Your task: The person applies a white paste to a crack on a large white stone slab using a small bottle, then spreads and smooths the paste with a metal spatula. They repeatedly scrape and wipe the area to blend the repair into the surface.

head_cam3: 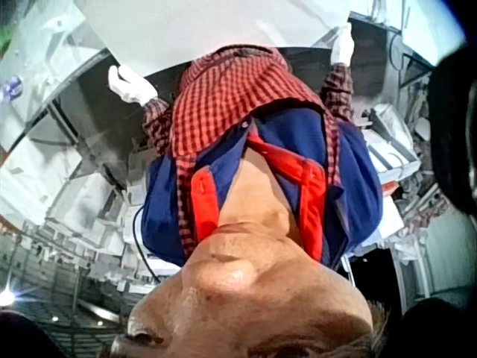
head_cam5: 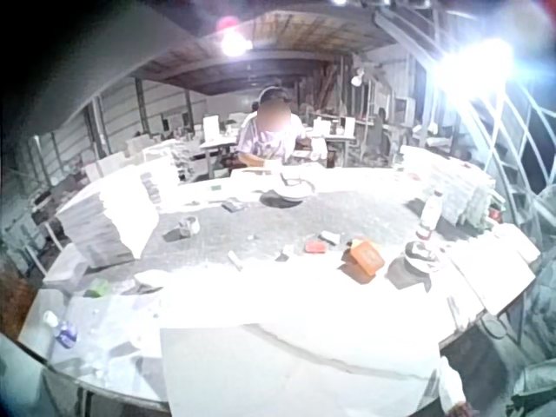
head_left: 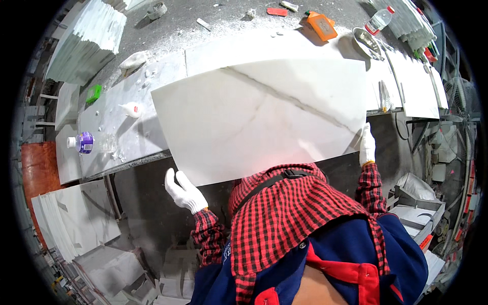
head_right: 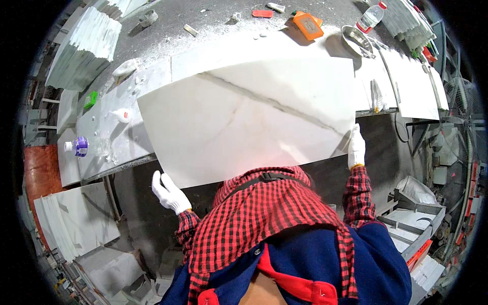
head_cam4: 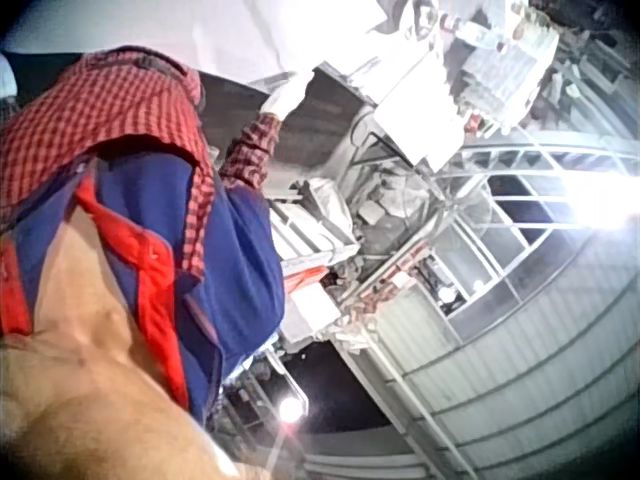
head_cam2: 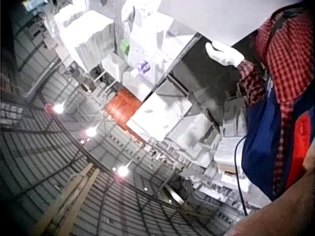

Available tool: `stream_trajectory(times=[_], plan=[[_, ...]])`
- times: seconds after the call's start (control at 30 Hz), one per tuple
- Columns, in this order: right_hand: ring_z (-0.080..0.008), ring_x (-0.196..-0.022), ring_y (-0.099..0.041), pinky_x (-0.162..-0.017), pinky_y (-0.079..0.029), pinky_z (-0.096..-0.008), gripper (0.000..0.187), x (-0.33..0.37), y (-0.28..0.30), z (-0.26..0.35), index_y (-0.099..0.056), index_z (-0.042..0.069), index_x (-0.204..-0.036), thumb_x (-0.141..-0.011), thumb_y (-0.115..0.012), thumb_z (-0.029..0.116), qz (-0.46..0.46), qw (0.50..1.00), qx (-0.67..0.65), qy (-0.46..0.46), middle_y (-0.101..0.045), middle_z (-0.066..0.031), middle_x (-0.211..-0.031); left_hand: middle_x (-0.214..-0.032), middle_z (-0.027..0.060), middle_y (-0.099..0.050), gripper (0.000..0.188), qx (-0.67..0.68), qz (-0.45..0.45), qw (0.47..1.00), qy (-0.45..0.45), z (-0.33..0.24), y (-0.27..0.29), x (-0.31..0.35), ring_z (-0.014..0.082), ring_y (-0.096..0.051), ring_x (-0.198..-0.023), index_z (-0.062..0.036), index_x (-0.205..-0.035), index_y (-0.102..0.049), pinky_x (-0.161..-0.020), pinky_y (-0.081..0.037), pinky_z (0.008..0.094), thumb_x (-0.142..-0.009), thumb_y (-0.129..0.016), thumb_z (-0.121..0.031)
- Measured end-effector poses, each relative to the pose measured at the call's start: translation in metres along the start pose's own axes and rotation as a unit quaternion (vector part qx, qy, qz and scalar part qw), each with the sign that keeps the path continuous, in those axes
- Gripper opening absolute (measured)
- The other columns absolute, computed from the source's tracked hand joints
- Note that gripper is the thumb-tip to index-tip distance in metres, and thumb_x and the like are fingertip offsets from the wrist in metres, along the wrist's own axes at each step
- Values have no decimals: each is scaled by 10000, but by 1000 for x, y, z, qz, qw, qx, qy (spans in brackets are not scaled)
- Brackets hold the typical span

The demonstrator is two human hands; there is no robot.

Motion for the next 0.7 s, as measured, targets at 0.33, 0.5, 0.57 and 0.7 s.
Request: stream_trajectory(times=[0.33, 0.5, 0.57, 0.7], plan=[[-164, -945, -576, -885, -450, -312, 675, -9, -13, -2, -659, -60, -1180, -1018, -440, 557, -27, 999, -32, 12, -694, -73, -1078, -1567, 131, -344, 614, -6, 243, 850, -467, -162, -90, -6, 330, -267, -1472, -122, -1483, -421, -1202, -175, 513, -969, -535, -437], [-169, -915, -600, -850, -466, -320, 677, -14, -14, -11, -678, -54, -1150, -1012, -444, 566, -53, 998, -21, 36, -722, -94, -1038, -1640, 77, -194, 681, -169, 219, 816, -508, -167, -140, -58, 285, -142, -1519, -191, -1568, -259, -1232, -40, 482, -1009, -320, -574], [-170, -897, -603, -841, -470, -323, 675, -15, -10, -13, -683, -56, -1132, -1015, -441, 563, -62, 997, 18, 33, -726, -94, -1008, -1635, 86, -206, 657, -138, 146, 870, -451, -157, -136, -100, 289, -176, -1510, -210, -1566, -265, -1232, -49, 481, -1013, -342, -556], [-367, -857, -653, -810, -485, -445, 696, 1, -5, 7, -662, -54, -1047, -1034, -323, 553, -88, 980, 157, 80, -701, -255, -930, -1583, 110, -310, 582, -345, 71, 881, -317, -136, -119, -148, 316, -292, -1445, -196, -1519, -352, -1194, -147, 510, -1005, -389, -467]])
Point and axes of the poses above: each hand's wrist, its own x-axis away from the middle knuckle, its own y-axis out of the back of the hand, z = x × y, the point moved 4 cm from there along -x, towards the middle knuckle
